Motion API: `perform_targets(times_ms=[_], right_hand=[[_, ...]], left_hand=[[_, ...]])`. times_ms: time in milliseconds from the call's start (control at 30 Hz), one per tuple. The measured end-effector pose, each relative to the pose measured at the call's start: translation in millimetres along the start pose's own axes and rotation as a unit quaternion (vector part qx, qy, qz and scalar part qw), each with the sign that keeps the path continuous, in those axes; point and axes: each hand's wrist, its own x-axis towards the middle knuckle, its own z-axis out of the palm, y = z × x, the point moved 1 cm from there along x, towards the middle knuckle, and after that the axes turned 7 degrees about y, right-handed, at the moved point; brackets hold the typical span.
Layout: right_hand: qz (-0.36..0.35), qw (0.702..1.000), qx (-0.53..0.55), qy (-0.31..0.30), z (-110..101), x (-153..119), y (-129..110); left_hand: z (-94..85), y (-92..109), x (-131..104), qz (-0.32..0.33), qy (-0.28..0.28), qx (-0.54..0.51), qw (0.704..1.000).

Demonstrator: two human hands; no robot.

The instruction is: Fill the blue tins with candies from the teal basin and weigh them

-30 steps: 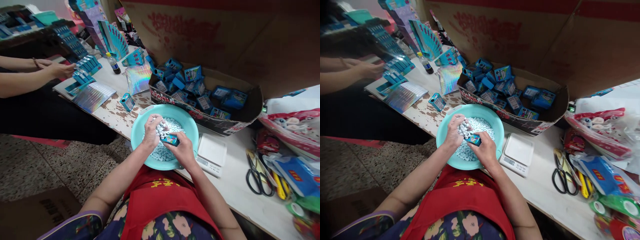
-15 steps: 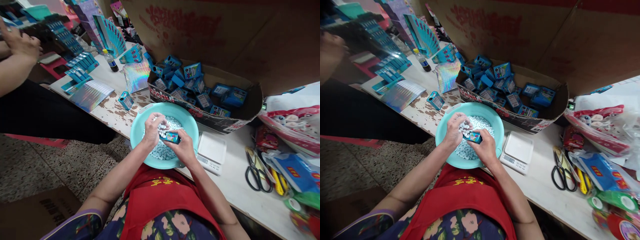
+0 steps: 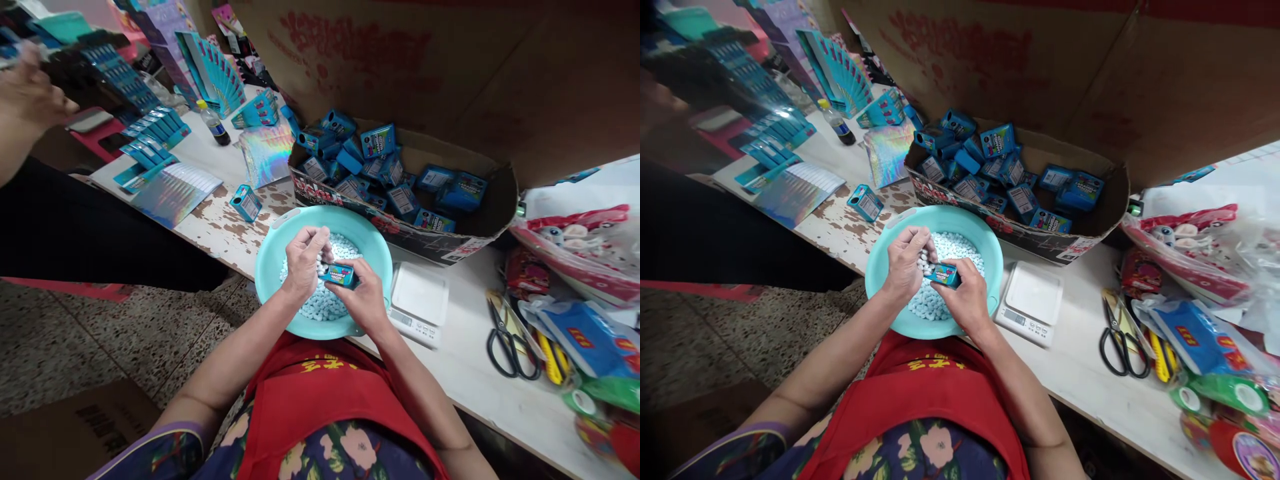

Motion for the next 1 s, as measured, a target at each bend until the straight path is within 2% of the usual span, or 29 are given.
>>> perform_targets(times_ms=[133,233,367,567,667,833,1000], right_hand=[[-0.001,1.000,0.008,0.010,0,-3,-3],[-0.011,1.000,0.021,0.017,-3,-5,-7],[-0.019,0.998,0.045,0.036,-4,-7,-7],[0.017,0.997,0.065,0.037,1,-7,2],[0.012,0.997,0.068,0.043,2,-8,1],[0.019,0.996,0.068,0.052,4,-6,1],[0.054,0.992,0.096,0.055,5,-3,6]], left_hand=[[1.5,1,-2,0.012,-0.004,-0.012,1.000],[3.6,7,-6,0.004,-0.007,-0.025,1.000],[7.8,15,-6,0.026,-0.019,-0.035,0.999],[6.6,9,0,0.018,-0.018,-0.021,0.999],[5.2,6,-5,0.027,-0.042,-0.010,0.999],[4.6,5,-13,0.045,-0.041,-0.001,0.998],[5.2,8,-13,0.049,-0.059,-0.018,0.997]])
